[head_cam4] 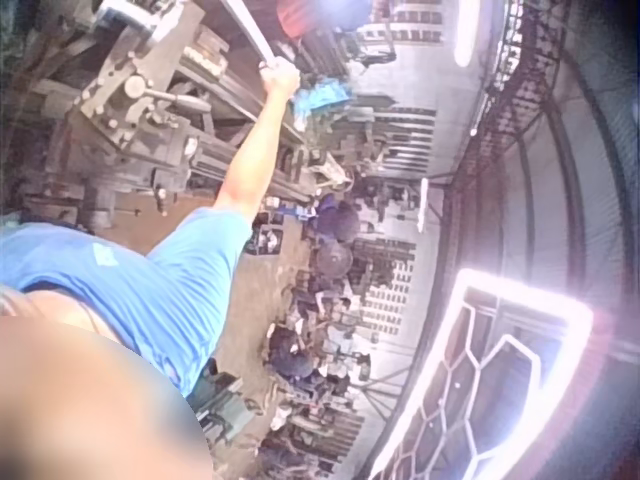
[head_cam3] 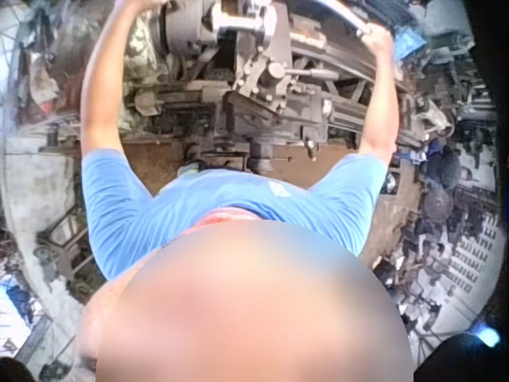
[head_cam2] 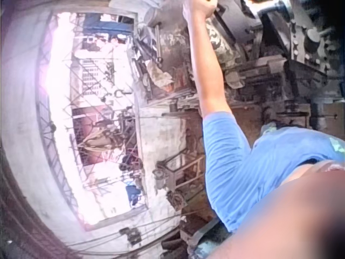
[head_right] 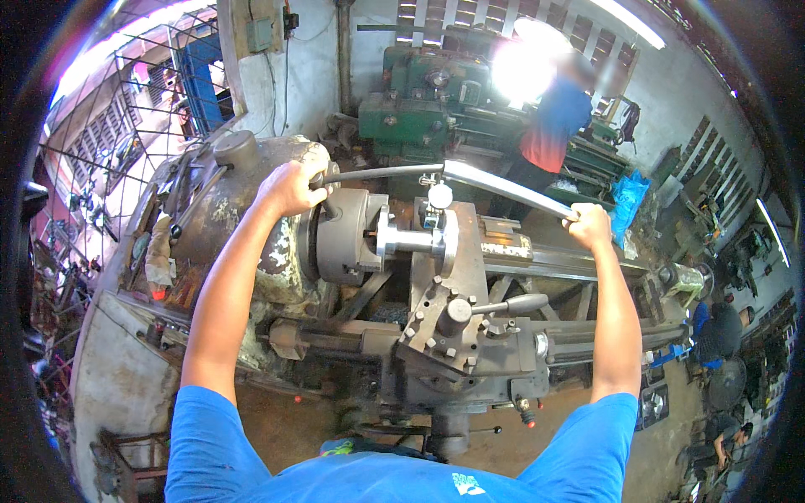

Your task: The person operates a metal lathe, tightening the chuck with a bar, measuring the rotating workpiece with a dial indicator, and smoothing the surface with a sanding block. The person then uses a hammer to tap the chuck and continues to adjust the machine controls.

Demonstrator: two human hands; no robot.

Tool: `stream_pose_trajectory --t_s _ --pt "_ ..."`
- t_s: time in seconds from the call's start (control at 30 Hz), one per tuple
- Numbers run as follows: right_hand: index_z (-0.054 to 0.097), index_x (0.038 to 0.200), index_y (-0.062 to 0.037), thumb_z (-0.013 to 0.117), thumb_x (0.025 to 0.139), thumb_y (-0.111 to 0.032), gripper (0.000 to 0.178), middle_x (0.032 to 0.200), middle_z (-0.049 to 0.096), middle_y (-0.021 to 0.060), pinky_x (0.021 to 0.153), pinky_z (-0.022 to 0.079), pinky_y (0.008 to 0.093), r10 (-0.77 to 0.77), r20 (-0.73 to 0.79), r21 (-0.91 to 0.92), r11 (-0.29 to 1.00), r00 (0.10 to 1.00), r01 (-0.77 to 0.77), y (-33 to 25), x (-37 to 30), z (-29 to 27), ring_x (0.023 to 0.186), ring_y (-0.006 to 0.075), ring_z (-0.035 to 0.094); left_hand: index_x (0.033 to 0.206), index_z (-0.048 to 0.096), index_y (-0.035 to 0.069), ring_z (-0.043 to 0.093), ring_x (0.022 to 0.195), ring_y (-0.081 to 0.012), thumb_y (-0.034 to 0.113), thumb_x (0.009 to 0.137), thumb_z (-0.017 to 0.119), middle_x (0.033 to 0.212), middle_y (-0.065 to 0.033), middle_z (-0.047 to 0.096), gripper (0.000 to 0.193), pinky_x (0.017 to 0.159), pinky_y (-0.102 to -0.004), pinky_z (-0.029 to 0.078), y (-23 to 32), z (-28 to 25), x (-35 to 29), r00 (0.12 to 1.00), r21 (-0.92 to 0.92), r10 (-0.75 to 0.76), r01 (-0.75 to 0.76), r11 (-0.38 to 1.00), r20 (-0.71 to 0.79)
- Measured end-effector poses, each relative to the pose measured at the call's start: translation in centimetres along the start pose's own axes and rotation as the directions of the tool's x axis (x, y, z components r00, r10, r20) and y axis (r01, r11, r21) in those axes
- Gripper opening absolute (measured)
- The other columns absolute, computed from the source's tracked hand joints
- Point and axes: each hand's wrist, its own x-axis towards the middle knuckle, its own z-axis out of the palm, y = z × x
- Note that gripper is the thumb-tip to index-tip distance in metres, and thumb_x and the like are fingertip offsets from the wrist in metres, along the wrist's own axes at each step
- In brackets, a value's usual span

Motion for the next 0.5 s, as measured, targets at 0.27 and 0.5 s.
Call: stream_pose_trajectory --t_s 0.27,0.5 --pt "0.068 0.073 -0.0099 0.075 0.071 -0.025 0.016 0.081 0.070 0.0173 0.069 0.054 0.0465 -0.103 -0.090 -0.071 0.993 0.991 0.096 -1.9 4.5 -1.5 0.078 0.0396 0.068 0.103 0.055 0.003 0.061 0.100 -0.0462 0.002 0.070 0.065 0.105 -0.0239 0.060 0.035 0.079 -0.0505 0.050 -1.8 0.4 1.0 0.987 -0.056 0.149 -0.146 0.988 0.061" --pt "0.070 0.086 -0.0057 0.078 0.078 -0.028 0.025 0.094 0.071 0.0176 0.076 0.053 0.0439 -0.405 -0.141 -0.053 0.914 0.903 0.402 -13.9 7.8 0.4 0.087 0.0365 0.068 0.089 0.057 0.002 0.063 0.088 -0.0457 -0.001 0.064 0.065 0.081 -0.0256 0.062 0.026 0.072 -0.0507 0.049 -3.9 1.9 2.6 0.959 -0.120 0.267 -0.277 0.953 -0.096"
